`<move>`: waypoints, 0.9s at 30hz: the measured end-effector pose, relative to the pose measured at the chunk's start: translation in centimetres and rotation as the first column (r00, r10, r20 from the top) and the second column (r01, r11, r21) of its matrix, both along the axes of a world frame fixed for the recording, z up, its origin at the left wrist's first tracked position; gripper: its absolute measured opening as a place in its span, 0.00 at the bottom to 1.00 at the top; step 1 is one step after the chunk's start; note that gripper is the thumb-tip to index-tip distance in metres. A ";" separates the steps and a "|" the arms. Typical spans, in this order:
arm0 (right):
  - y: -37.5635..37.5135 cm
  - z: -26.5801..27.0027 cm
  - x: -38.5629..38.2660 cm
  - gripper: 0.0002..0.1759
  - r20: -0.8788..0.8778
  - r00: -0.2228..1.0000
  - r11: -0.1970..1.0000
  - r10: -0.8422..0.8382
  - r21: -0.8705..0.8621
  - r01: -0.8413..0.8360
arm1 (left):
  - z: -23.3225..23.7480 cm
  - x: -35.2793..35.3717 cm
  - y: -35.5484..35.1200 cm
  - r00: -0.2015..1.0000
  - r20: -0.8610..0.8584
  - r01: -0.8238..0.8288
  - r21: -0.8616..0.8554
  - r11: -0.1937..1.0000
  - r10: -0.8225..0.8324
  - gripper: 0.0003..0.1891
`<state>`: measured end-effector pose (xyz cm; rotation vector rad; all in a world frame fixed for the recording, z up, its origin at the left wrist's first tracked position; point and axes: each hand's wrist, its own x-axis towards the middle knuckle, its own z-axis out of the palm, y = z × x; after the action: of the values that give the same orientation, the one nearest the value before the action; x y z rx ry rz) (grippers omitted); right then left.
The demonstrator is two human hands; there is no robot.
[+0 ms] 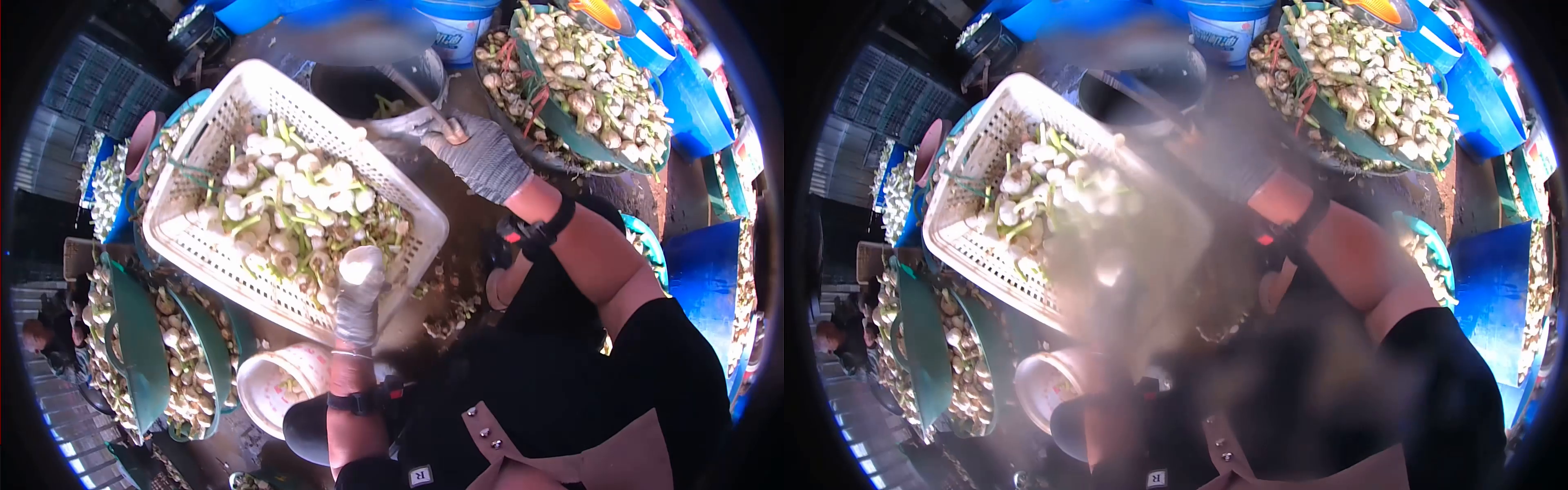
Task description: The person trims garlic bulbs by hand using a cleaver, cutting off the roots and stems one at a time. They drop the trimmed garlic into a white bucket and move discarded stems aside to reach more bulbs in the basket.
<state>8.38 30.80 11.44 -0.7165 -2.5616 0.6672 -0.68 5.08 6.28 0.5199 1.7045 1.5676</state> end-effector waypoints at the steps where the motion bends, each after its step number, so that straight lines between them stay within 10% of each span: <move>1: 0.2 0.5 -0.1 0.12 -0.141 0.984 0.988 -0.108 -0.129 0.090 | 0.5 -0.2 2.0 0.997 0.073 0.000 -0.030 1.000 0.003 0.26; 4: 0.5 3.0 0.1 0.09 -0.382 0.923 0.991 -0.043 -0.132 -0.008 | 2.2 -1.2 8.8 0.963 0.270 -0.016 0.071 0.997 -0.003 0.24; 6: 0.9 3.2 -0.3 0.07 -0.503 0.860 0.973 0.087 0.228 0.036 | 3.2 -3.4 13.8 0.973 0.163 0.082 0.406 0.910 -0.161 0.23; 8: 1.5 2.5 -0.6 0.04 -0.533 0.846 0.997 0.005 -0.063 -0.045 | 3.2 -3.6 17.1 0.970 0.231 -0.063 0.520 0.852 -0.069 0.22; 10: -0.3 4.8 -0.3 0.03 -0.372 0.798 0.575 -0.474 -0.817 -0.040 | 2.8 -5.4 17.3 0.904 0.421 -0.227 0.623 0.748 -0.077 0.23; 12: -0.3 4.7 0.0 0.04 -0.327 0.815 0.528 -0.478 -0.849 -0.031 | 0.2 -8.0 15.8 0.924 -0.323 -0.020 0.490 0.871 0.203 0.21; 13: -0.3 4.5 0.2 0.04 -0.343 0.832 0.511 -0.435 -0.855 -0.086 | -0.4 -8.9 13.8 0.916 -0.300 -0.089 0.498 0.862 0.268 0.15; 15: -0.1 4.2 0.7 0.06 -0.317 0.886 0.513 -0.338 -0.851 -0.110 | -3.0 -13.0 10.5 0.435 -0.826 -0.327 0.224 0.918 0.357 0.12; 16: 0.3 3.5 0.6 0.06 -0.317 0.887 0.506 -0.336 -0.855 -0.113 | 1.0 -12.7 8.9 0.447 -0.858 -0.443 0.032 0.896 0.252 0.15; 18: 0.9 1.7 0.3 0.07 -0.509 0.848 0.974 0.149 -0.073 -0.215 | -1.3 -17.9 6.7 0.305 -0.941 -0.627 -0.080 0.775 0.149 0.24; 19: 1.6 1.9 1.1 0.10 -0.181 0.945 0.902 0.274 0.388 -0.187 | -0.8 -19.4 6.0 0.229 -0.972 -0.692 -0.124 0.711 0.053 0.28; 20: 1.2 2.4 0.8 0.10 -0.185 0.945 0.903 0.271 0.388 -0.183 | -0.2 -20.6 5.6 0.159 -0.986 -0.754 -0.154 0.639 -0.050 0.32; 21: 0.2 3.0 0.3 0.10 -0.278 0.955 0.974 0.108 -0.160 -0.157 | 0.2 -22.0 5.6 0.207 -0.967 -0.770 -0.253 0.585 -0.145 0.33; 22: -0.6 3.3 -0.2 0.10 -0.269 0.959 0.742 -0.085 -0.660 -0.120 | 0.6 -23.5 5.6 0.258 -0.936 -0.776 -0.347 0.527 -0.238 0.34; 23: -0.9 3.0 -0.5 0.09 -0.472 0.881 0.850 0.037 -0.449 -0.277 | -1.4 -26.4 5.0 0.275 -0.934 -0.713 -0.358 0.603 -0.230 0.36; 25: -0.8 1.9 -1.1 0.11 -0.087 0.996 0.906 -0.009 -0.422 -0.029 | -3.8 -31.3 5.3 0.278 -0.921 -0.590 -0.387 0.708 -0.272 0.41; 27: -1.0 3.7 -2.1 0.14 -0.393 0.920 0.853 -0.011 -0.484 -0.197 | -2.8 -32.5 7.3 0.338 -0.871 -0.516 -0.488 0.704 -0.356 0.39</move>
<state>6.33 29.81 15.11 -0.5425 -2.0692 1.4137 -33.16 12.37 3.50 1.0445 3.0878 0.3096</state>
